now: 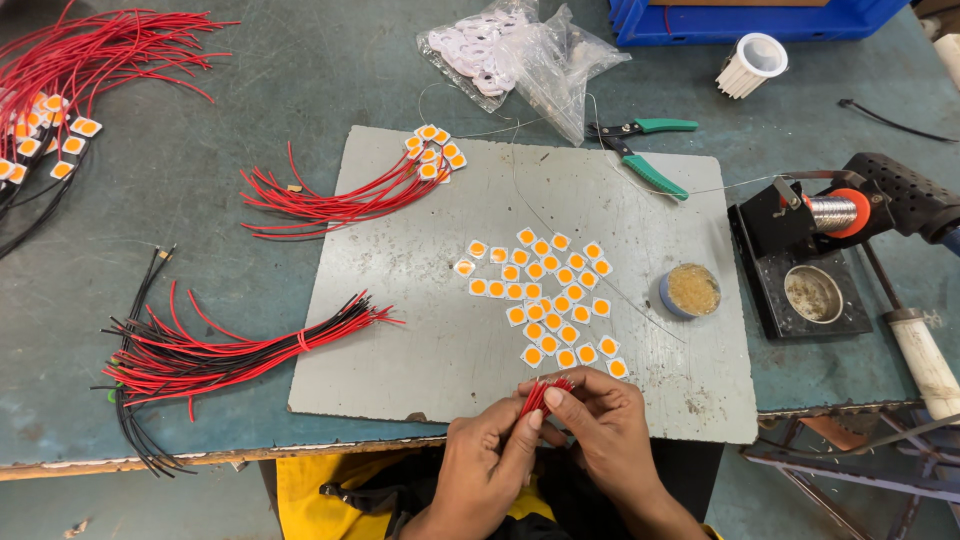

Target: The person solders red wires to small square LED modules arranged on a gray work surface. They use a soldering iron to attach each wire to the LED contacts, then move the completed units aside. The person also strips the ends of red wires with pliers and organizes them for further soldering.

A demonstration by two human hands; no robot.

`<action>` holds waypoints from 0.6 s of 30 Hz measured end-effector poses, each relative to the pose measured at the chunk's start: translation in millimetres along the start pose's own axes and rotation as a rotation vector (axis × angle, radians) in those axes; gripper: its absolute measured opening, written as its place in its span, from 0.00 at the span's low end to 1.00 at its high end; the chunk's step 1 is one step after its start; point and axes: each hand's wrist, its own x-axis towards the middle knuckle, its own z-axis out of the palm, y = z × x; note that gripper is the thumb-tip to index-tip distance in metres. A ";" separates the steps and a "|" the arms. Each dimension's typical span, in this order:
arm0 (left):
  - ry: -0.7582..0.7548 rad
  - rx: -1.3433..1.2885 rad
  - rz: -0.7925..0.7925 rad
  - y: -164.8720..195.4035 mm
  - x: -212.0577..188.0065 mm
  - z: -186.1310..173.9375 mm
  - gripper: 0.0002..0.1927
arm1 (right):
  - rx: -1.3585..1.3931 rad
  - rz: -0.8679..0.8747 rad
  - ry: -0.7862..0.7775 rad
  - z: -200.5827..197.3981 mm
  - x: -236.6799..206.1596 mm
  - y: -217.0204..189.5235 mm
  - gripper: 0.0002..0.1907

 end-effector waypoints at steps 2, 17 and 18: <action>0.012 0.024 0.007 -1.0 -0.6 0.4 0.14 | -0.010 0.001 -0.004 -0.4 -0.2 0.0 0.08; -0.019 -0.033 0.038 -6.0 -0.9 -2.7 0.14 | 0.033 0.020 -0.056 -2.0 -1.1 3.2 0.10; -0.016 -0.027 0.041 -6.2 -1.0 -2.4 0.14 | 0.065 0.032 -0.067 -1.6 -1.2 2.1 0.10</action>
